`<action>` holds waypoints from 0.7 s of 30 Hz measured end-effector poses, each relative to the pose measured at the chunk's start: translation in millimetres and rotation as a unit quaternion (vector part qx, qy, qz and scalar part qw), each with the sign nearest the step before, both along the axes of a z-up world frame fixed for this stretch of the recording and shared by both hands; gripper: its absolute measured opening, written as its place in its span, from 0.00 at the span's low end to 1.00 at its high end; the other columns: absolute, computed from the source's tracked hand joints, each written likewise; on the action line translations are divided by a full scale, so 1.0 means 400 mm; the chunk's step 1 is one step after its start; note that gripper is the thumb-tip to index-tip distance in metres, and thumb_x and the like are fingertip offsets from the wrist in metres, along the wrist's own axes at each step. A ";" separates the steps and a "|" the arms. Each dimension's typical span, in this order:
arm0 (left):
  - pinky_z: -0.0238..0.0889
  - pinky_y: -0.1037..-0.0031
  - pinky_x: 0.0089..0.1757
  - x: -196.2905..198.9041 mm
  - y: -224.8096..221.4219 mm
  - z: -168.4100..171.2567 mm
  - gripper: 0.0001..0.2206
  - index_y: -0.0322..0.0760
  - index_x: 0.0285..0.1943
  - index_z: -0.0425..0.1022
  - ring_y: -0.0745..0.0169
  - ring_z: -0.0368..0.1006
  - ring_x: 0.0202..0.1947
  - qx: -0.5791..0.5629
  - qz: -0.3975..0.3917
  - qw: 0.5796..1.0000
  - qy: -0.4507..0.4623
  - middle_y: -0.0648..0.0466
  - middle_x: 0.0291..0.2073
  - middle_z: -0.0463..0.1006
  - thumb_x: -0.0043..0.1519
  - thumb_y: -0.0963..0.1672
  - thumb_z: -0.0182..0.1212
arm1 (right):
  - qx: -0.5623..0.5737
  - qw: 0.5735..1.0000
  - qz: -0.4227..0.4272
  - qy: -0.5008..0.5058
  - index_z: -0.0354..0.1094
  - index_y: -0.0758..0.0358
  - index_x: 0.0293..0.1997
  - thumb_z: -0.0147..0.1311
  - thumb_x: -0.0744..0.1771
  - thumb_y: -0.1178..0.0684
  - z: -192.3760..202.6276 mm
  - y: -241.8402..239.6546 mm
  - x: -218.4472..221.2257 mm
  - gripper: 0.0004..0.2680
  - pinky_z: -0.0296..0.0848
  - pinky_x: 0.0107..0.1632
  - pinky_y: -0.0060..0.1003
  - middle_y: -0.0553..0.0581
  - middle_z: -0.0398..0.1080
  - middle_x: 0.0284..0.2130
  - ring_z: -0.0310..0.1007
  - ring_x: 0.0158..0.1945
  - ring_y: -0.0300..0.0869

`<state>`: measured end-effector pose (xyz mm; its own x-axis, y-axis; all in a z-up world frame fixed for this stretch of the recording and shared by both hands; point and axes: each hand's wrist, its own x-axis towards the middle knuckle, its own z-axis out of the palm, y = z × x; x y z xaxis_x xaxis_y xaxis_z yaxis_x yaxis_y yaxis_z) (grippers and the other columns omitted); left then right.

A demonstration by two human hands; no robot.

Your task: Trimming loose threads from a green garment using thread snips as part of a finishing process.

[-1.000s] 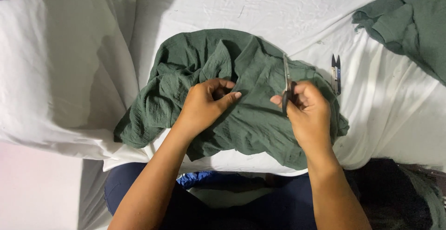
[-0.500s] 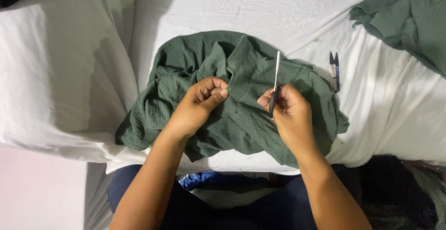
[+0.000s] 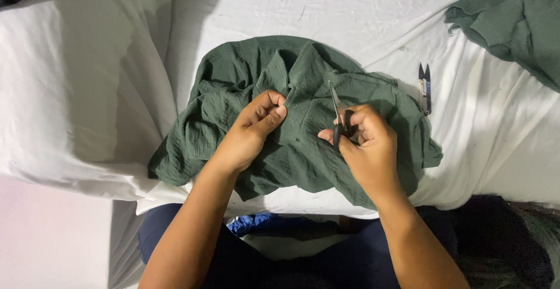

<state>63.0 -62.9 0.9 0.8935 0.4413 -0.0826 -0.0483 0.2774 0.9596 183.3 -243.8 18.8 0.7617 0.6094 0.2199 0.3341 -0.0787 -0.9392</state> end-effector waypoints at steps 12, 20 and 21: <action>0.47 0.85 0.30 0.003 -0.004 -0.024 0.03 0.36 0.45 0.70 0.82 0.52 0.22 -0.005 -0.015 1.000 -0.003 0.64 0.16 0.67 0.70 0.41 0.53 | 0.041 0.998 -0.052 -0.014 0.58 0.66 0.30 0.62 0.64 0.69 -0.012 0.009 -0.033 0.12 0.74 0.41 0.28 0.60 0.77 0.30 0.78 0.34 0.39; 0.48 0.84 0.31 -0.004 -0.011 -0.013 0.03 0.35 0.46 0.70 0.80 0.53 0.22 -0.002 -0.020 1.000 0.003 0.62 0.17 0.68 0.70 0.41 0.54 | 0.004 0.986 -0.010 -0.169 0.61 0.59 0.26 0.68 0.59 0.65 -0.003 0.027 -0.075 0.13 0.75 0.38 0.30 0.51 0.79 0.31 0.80 0.33 0.42; 0.47 0.85 0.31 -0.009 -0.014 -0.006 0.03 0.35 0.46 0.71 0.80 0.53 0.22 0.002 -0.017 1.000 0.013 0.62 0.17 0.68 0.69 0.41 0.55 | -0.006 0.989 -0.038 -0.145 0.61 0.60 0.25 0.66 0.59 0.67 -0.004 0.030 -0.083 0.12 0.74 0.35 0.28 0.52 0.79 0.29 0.80 0.30 0.43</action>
